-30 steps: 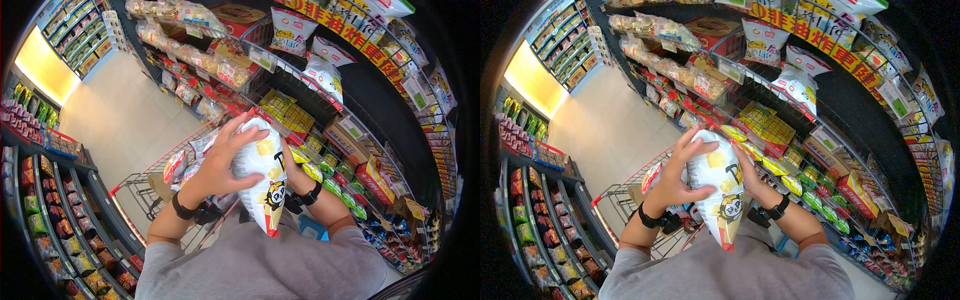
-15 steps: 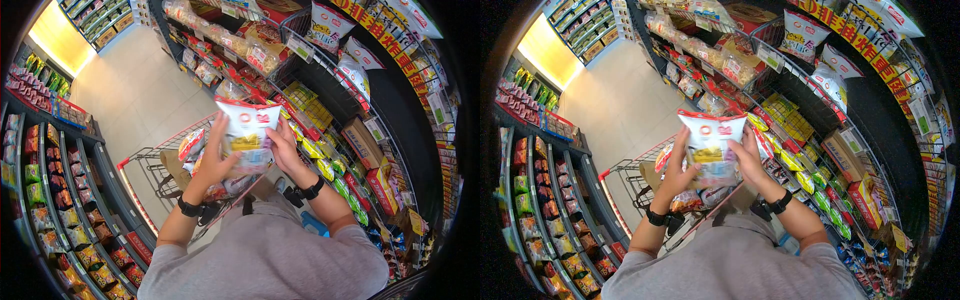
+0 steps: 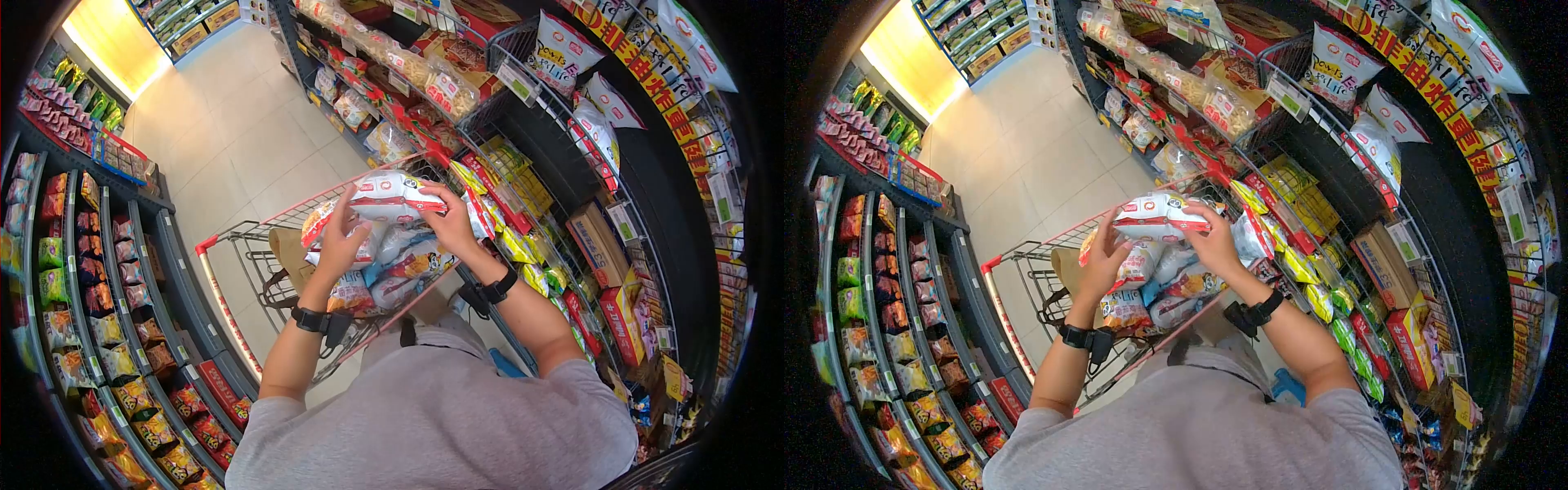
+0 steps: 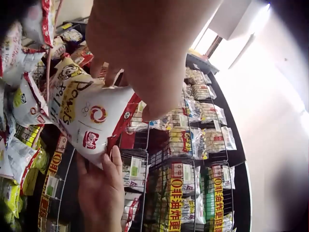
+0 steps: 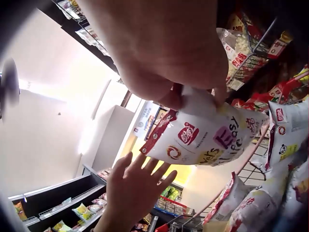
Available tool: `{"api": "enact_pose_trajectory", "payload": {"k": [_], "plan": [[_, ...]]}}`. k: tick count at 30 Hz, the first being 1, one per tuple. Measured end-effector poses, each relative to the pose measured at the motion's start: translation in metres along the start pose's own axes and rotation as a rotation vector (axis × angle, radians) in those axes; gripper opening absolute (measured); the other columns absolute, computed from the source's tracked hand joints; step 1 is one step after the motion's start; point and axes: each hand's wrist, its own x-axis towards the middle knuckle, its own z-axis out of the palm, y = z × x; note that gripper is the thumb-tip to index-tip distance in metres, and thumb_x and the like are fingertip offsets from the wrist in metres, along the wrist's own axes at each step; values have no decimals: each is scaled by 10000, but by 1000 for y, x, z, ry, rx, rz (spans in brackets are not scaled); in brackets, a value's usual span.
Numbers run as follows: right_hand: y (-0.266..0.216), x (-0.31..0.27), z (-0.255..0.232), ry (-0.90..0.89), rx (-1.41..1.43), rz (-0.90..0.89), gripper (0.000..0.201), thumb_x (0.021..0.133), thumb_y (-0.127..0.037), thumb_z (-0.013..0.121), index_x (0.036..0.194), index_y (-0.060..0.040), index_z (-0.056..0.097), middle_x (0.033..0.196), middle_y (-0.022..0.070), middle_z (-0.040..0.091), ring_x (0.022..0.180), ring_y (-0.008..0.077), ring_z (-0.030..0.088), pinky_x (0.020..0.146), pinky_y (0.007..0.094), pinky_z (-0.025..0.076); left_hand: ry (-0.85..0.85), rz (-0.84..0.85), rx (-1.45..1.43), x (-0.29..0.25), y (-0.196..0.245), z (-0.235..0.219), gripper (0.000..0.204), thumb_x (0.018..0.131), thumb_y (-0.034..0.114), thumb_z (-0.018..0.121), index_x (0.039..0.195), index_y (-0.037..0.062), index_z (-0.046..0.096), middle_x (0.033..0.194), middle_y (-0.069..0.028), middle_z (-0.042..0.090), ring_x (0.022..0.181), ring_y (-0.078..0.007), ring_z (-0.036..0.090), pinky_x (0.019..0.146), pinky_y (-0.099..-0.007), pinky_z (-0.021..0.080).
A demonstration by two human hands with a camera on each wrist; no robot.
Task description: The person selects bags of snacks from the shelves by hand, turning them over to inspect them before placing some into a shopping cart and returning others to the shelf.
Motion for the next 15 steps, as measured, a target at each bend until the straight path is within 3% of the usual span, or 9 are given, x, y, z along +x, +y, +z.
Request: {"api": "enact_pose_trajectory", "payload": {"k": [1, 4, 10, 15], "plan": [[5, 0, -3, 7, -43, -16, 286, 796, 19, 630, 1081, 5, 617, 1268, 164, 573, 1203, 240, 535, 996, 324, 420, 9, -91, -15, -3, 5, 5, 667, 874, 69, 610, 1468, 64, 307, 1423, -145, 408, 1302, -275, 426, 1068, -383, 357], [18, -2, -11, 43, -137, -53, 224, 792, -1, 633, 1015, 7, 644, 1245, 186, 590, 1204, 276, 542, 995, 335, 419, -49, -14, -48, 2, -26, 7, 615, 877, 75, 612, 1431, 56, 343, 1409, -121, 423, 1301, -246, 425, 1058, -369, 369], [22, -13, -26, 119, -239, -6, 226, 761, -14, 652, 986, 0, 645, 1227, 198, 587, 1174, 321, 551, 999, 353, 404, -99, -92, -161, 9, -27, 27, 497, 891, 23, 558, 1362, 49, 401, 1353, -115, 462, 1255, -214, 456, 1036, -334, 376], [32, -32, -30, 298, -287, -28, 260, 758, 2, 643, 1016, 0, 611, 1259, 192, 559, 1186, 324, 539, 1004, 367, 405, -126, -123, -186, 34, -69, 47, 399, 897, 58, 612, 1260, 36, 448, 1226, -102, 532, 1138, -180, 516, 951, -317, 433]]}}
